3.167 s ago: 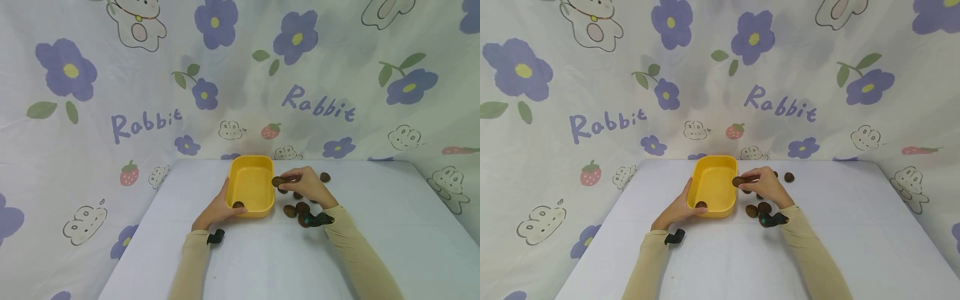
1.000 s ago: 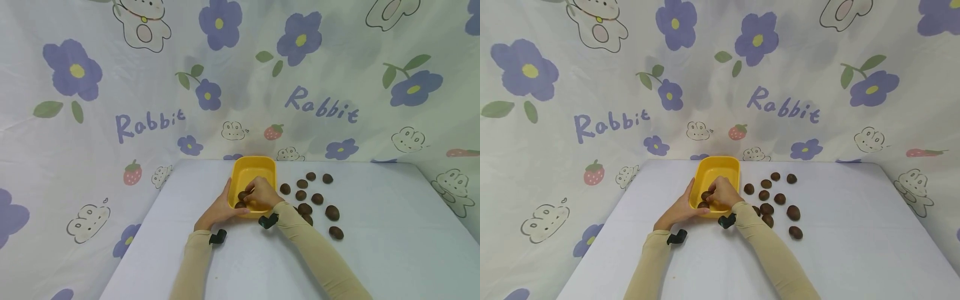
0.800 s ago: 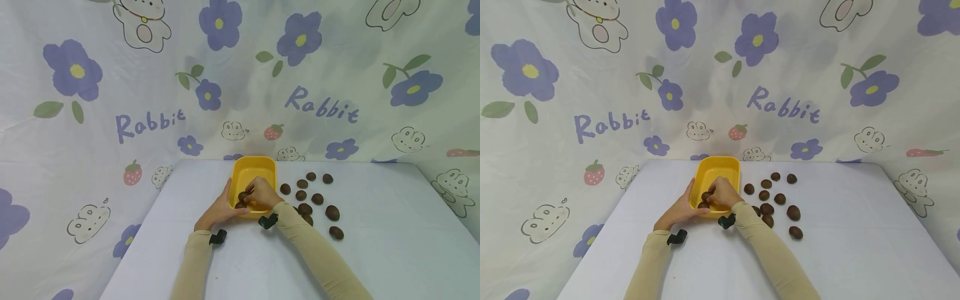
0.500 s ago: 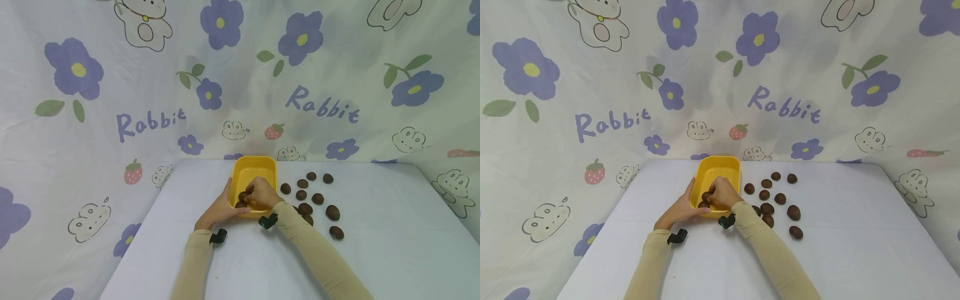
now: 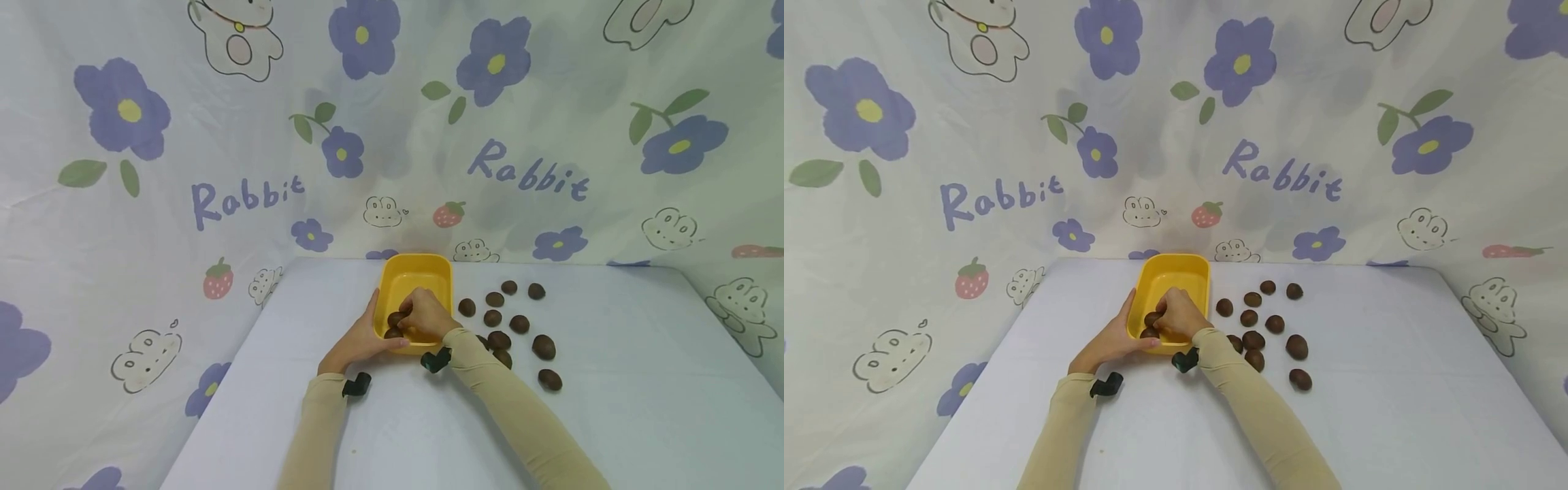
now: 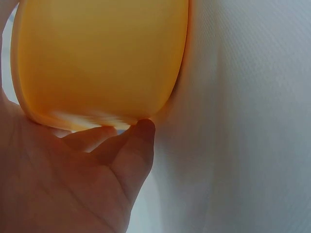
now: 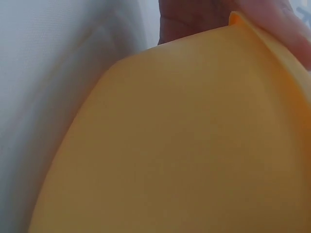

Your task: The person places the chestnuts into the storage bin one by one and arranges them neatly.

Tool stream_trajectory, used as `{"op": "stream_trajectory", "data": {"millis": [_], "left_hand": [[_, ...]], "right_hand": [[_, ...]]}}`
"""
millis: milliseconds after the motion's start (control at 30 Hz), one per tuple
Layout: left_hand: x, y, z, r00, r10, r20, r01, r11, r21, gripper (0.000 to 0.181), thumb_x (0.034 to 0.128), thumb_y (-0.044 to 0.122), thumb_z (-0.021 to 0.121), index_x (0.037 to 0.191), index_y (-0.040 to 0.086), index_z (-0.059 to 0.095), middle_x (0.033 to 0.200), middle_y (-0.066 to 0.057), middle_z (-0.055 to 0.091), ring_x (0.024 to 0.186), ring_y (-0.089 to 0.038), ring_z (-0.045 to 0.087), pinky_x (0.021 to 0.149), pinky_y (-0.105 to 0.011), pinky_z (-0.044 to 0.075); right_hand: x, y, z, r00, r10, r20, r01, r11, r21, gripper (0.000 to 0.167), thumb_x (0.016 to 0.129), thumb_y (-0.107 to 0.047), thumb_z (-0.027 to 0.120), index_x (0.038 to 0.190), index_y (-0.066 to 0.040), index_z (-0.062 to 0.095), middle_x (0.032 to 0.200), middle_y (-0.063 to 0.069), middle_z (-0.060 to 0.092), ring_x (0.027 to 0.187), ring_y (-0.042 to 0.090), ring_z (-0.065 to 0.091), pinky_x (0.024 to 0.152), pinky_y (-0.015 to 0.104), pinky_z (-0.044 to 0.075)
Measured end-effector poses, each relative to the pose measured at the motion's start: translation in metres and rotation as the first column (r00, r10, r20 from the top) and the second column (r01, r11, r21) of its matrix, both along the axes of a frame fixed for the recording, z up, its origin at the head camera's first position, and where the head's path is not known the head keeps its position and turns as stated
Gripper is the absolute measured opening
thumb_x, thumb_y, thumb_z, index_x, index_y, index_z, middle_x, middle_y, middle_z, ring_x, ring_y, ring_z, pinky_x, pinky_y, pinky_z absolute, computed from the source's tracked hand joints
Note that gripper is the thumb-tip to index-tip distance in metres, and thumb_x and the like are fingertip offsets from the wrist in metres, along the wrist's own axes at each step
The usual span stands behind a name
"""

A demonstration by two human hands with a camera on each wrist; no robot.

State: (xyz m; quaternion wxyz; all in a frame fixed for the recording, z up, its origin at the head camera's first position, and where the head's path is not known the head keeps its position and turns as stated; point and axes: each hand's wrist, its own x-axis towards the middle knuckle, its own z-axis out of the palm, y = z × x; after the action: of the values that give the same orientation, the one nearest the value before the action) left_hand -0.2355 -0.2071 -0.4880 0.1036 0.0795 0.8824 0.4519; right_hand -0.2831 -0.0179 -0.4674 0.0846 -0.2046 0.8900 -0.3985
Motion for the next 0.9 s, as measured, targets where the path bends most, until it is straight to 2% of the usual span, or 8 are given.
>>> {"op": "stream_trajectory", "data": {"millis": [133, 333, 500, 567, 733, 900], "left_hand": [[-0.001, -0.001, -0.001, 1.000, -0.003, -0.008, 0.004, 1.000, 0.007, 0.135, 0.0754, 0.051, 0.089, 0.167, 0.029, -0.008, 0.176, 0.002, 0.009, 0.159, -0.026, 0.026, 0.130, -0.059, 0.021], [-0.001, 0.000, -0.003, 1.000, -0.004, -0.006, 0.004, 1.000, -0.002, 0.136, 0.0751, 0.054, 0.089, 0.167, 0.030, -0.008, 0.176, 0.000, 0.010, 0.159, -0.026, 0.026, 0.130, -0.057, 0.023], [-0.004, 0.000, 0.000, 1.000, 0.001, -0.006, -0.001, 1.000, -0.003, 0.136, 0.0739, 0.054, 0.089, 0.167, 0.033, -0.008, 0.176, 0.001, 0.011, 0.159, -0.026, 0.027, 0.129, -0.060, 0.024], [-0.007, 0.000, 0.000, 1.000, -0.002, -0.004, 0.002, 1.000, -0.003, 0.135, 0.0742, 0.055, 0.089, 0.166, 0.035, -0.008, 0.176, 0.000, 0.011, 0.159, -0.027, 0.026, 0.128, -0.062, 0.023], [-0.008, -0.001, -0.002, 1.000, -0.003, -0.015, 0.003, 1.000, -0.003, 0.137, 0.0742, 0.052, 0.090, 0.167, 0.027, -0.007, 0.176, -0.002, 0.008, 0.160, -0.028, 0.024, 0.129, -0.060, 0.021], [-0.003, -0.002, -0.003, 1.000, -0.009, -0.007, 0.009, 1.000, 0.021, 0.139, 0.0736, 0.049, 0.091, 0.167, 0.024, -0.008, 0.177, -0.003, 0.006, 0.161, -0.029, 0.021, 0.130, -0.059, 0.019]], "right_hand": [[-0.001, -0.003, -0.002, 1.000, 0.004, 0.009, -0.004, 1.000, -0.013, 0.015, 0.083, -0.006, 0.085, 0.099, -0.003, 0.083, 0.094, 0.006, 0.081, 0.086, 0.019, 0.065, 0.085, 0.033, 0.058], [-0.001, -0.002, -0.003, 1.000, 0.001, 0.004, 0.000, 1.000, -0.020, 0.019, 0.084, -0.006, 0.084, 0.103, -0.003, 0.082, 0.099, 0.008, 0.081, 0.091, 0.019, 0.067, 0.091, 0.038, 0.060], [0.002, 0.007, 0.010, 0.999, -0.020, -0.028, 0.017, 0.995, -0.099, 0.028, 0.088, -0.009, 0.081, 0.115, -0.001, 0.078, 0.110, 0.013, 0.079, 0.096, 0.020, 0.070, 0.092, 0.038, 0.061], [0.005, 0.017, 0.020, 0.998, -0.048, -0.032, 0.043, 0.986, -0.161, 0.031, 0.090, -0.011, 0.080, 0.118, 0.000, 0.076, 0.113, 0.014, 0.078, 0.098, 0.021, 0.071, 0.092, 0.038, 0.062], [0.015, 0.052, 0.044, 0.989, -0.139, -0.046, 0.118, 0.945, -0.306, 0.029, 0.092, -0.016, 0.079, 0.119, -0.004, 0.076, 0.116, 0.012, 0.077, 0.105, 0.025, 0.073, 0.096, 0.040, 0.062], [0.023, 0.090, 0.053, 0.966, -0.247, -0.078, 0.201, 0.905, -0.374, 0.030, 0.092, -0.015, 0.079, 0.119, -0.004, 0.075, 0.118, 0.015, 0.076, 0.107, 0.029, 0.072, 0.098, 0.044, 0.061]]}}
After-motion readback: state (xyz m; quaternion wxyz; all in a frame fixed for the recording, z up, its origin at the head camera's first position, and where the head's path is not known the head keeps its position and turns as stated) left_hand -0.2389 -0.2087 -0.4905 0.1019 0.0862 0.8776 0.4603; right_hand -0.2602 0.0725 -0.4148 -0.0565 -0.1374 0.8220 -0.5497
